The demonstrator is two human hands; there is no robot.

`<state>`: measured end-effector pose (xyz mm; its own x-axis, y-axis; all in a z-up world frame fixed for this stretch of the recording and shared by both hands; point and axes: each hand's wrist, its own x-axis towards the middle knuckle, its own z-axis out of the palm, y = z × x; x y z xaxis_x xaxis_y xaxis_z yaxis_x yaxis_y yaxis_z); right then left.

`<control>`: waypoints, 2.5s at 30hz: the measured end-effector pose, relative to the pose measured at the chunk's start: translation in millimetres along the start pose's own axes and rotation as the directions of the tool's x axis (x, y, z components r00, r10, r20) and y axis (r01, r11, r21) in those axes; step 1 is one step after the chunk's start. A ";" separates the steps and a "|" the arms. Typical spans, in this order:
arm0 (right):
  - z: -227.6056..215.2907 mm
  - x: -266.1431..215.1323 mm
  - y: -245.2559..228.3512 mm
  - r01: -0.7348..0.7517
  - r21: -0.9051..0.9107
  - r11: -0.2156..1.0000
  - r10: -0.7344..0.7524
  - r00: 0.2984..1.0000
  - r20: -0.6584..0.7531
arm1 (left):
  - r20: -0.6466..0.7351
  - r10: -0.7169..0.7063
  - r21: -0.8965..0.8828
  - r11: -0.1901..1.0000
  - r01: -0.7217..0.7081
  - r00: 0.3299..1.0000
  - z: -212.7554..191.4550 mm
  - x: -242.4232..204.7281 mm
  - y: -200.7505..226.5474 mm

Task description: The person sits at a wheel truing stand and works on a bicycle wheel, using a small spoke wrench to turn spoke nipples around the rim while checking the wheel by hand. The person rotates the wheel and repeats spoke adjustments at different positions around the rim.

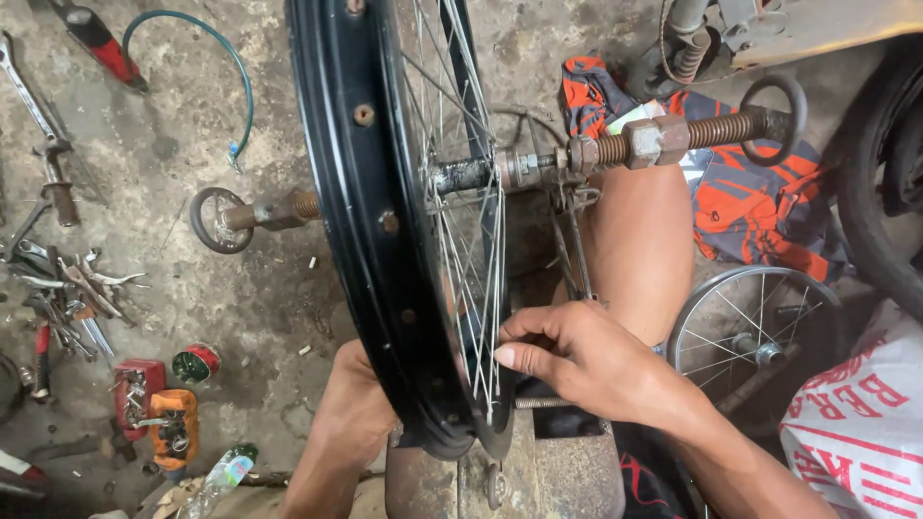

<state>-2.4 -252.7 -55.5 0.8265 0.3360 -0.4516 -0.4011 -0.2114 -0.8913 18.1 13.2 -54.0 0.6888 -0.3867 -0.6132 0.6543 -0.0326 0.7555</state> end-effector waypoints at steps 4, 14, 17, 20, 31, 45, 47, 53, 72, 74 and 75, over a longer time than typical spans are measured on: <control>-2.4 1.1 1.0 0.051 0.049 0.998 -0.050 0.998 -0.023 | -0.084 -0.042 -0.013 0.999 0.041 0.996 16.9 4.4 17.3; -3.9 3.9 2.9 -0.023 0.036 0.999 0.022 0.999 0.035 | 0.010 -0.274 0.024 0.961 0.274 0.962 24.4 14.4 13.2; -4.2 3.8 2.8 -0.105 0.075 0.992 0.103 0.994 0.042 | 0.030 -0.322 0.001 0.947 0.322 0.946 22.0 18.3 5.7; -2.1 3.1 7.8 -0.076 0.144 0.987 0.073 0.997 0.026 | 0.044 -0.354 -0.087 0.930 0.356 0.934 19.6 17.7 1.3; 2.1 -3.6 4.2 0.019 0.288 0.957 -0.017 1.000 -0.011 | -0.050 -0.297 -0.016 0.955 0.296 0.954 26.1 11.0 10.8; 10.5 -9.7 2.9 0.081 0.224 0.971 -0.050 0.989 -0.141 | 0.028 -0.257 0.102 0.962 0.253 0.966 30.6 13.6 15.7; 9.6 -9.3 -1.6 0.079 0.192 0.978 -0.047 0.985 -0.167 | 0.012 -0.274 0.118 0.955 0.270 0.962 32.0 13.7 18.0; 8.5 -6.8 -2.9 0.005 0.066 0.998 0.008 0.980 -0.197 | 0.034 -0.280 0.170 0.948 0.270 0.959 11.6 17.5 -6.5; 12.8 -11.3 -17.3 -0.040 0.180 0.983 0.084 0.966 -0.243 | 0.096 -0.257 0.164 0.957 0.239 0.962 12.3 29.5 -9.1; 13.0 -11.9 -18.3 -0.005 0.137 0.991 0.040 0.966 -0.256 | 0.115 -0.249 0.183 0.957 0.226 0.962 10.4 32.4 -11.2; 13.6 -12.2 -18.8 0.027 0.095 0.995 -0.001 0.965 -0.264 | 0.132 -0.244 0.200 0.956 0.215 0.961 9.1 33.1 -12.3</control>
<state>-10.3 -240.3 -33.8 0.9020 0.0821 -0.4238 -0.4139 -0.1144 -0.9031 30.0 -7.6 -81.6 0.4613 -0.4850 -0.7429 0.7110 -0.2988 0.6366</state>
